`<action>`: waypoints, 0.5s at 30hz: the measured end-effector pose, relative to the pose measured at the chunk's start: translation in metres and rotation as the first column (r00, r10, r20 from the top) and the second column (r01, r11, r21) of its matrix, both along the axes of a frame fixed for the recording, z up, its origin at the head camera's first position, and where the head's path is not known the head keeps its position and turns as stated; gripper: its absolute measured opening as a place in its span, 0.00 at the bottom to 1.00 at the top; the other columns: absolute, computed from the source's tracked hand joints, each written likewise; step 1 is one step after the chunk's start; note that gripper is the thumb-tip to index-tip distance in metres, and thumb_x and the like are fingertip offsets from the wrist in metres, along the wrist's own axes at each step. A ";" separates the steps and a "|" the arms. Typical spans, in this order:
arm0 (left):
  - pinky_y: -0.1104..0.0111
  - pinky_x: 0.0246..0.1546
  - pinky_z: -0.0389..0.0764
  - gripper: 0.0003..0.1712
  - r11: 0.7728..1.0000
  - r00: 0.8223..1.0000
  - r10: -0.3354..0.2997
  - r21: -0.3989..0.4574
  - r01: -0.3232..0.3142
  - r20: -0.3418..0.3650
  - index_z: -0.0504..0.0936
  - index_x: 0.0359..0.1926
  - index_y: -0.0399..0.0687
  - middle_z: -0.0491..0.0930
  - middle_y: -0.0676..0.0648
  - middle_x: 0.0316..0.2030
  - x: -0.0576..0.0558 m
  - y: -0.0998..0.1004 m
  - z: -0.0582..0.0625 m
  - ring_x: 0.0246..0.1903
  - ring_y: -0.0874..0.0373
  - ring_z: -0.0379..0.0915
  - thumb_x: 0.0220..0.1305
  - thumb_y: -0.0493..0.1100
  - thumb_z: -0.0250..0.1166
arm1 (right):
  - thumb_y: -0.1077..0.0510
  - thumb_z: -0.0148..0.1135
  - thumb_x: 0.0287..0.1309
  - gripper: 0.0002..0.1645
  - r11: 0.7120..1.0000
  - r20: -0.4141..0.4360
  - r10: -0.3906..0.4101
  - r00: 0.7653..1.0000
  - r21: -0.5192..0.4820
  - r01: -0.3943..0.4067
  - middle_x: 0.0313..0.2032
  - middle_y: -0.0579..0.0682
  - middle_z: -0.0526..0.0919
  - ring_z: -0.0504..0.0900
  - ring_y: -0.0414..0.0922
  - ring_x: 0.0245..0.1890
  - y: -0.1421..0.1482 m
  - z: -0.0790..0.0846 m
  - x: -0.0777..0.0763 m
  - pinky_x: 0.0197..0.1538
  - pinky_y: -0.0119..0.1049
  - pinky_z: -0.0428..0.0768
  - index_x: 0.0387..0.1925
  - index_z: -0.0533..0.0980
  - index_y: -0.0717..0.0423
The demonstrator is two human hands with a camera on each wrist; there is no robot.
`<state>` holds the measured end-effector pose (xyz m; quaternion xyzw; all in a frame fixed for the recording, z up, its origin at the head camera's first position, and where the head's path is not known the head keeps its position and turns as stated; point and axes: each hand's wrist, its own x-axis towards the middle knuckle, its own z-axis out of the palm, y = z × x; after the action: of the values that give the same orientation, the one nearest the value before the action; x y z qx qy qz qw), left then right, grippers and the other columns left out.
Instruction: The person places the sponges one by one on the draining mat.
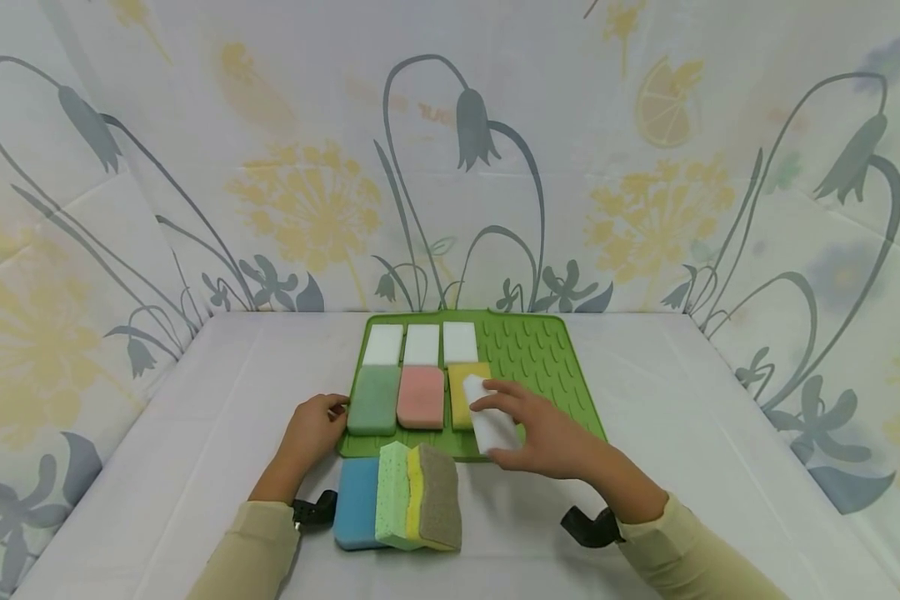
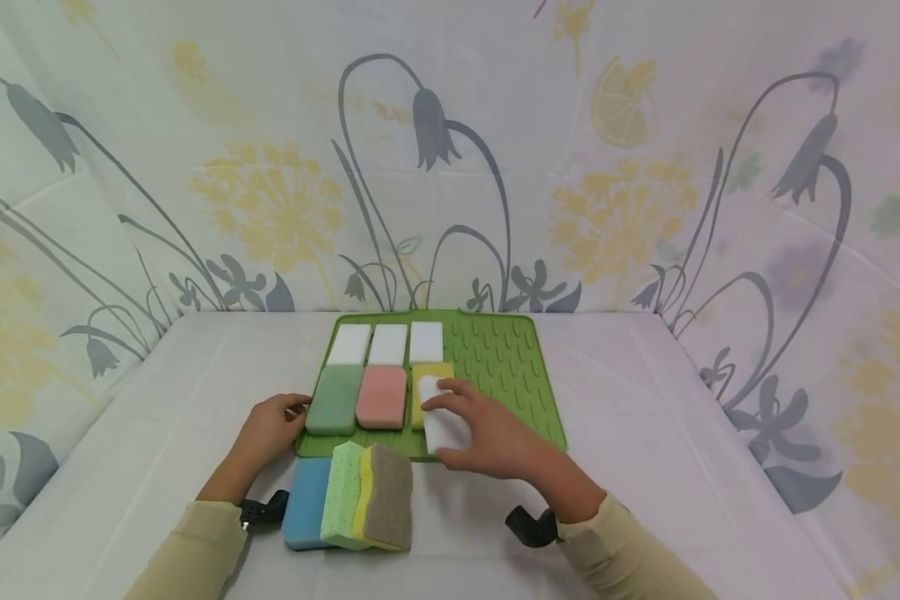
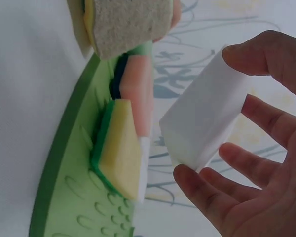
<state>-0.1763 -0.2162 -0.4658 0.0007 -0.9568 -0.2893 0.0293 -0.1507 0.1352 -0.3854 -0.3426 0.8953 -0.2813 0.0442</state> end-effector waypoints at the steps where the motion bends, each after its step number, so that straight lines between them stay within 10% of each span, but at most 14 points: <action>1: 0.55 0.41 0.81 0.19 1.000 1.000 0.001 -0.001 -0.001 0.003 0.80 0.55 0.33 0.82 0.38 0.42 0.000 0.000 0.000 0.43 0.46 0.80 0.65 0.38 0.57 | 0.50 0.67 0.54 0.30 1.000 0.000 -0.007 1.000 -0.002 0.007 0.71 0.51 0.62 0.70 0.55 0.65 0.000 0.001 -0.002 0.53 0.50 0.77 0.60 0.72 0.38; 8: 0.55 0.41 0.80 0.20 1.000 1.000 0.007 -0.001 -0.007 0.006 0.80 0.54 0.33 0.83 0.38 0.42 0.000 0.000 0.001 0.42 0.46 0.80 0.65 0.38 0.57 | 0.51 0.67 0.54 0.30 0.999 0.000 -0.039 0.999 -0.017 0.039 0.71 0.50 0.62 0.79 0.45 0.46 0.000 0.008 -0.015 0.46 0.42 0.78 0.60 0.72 0.40; 15: 0.55 0.41 0.80 0.19 1.000 1.000 0.012 -0.001 -0.012 0.011 0.80 0.54 0.33 0.82 0.39 0.41 0.000 0.000 0.000 0.42 0.46 0.80 0.65 0.39 0.57 | 0.51 0.66 0.56 0.30 0.998 0.039 -0.009 0.999 -0.064 0.011 0.71 0.53 0.61 0.77 0.52 0.57 0.000 0.008 -0.034 0.53 0.52 0.79 0.61 0.71 0.42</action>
<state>-0.1766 -0.2162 -0.4659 0.0081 -0.9570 -0.2887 0.0257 -0.1845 0.1347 -0.3773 -0.3338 0.8864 -0.3168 0.0492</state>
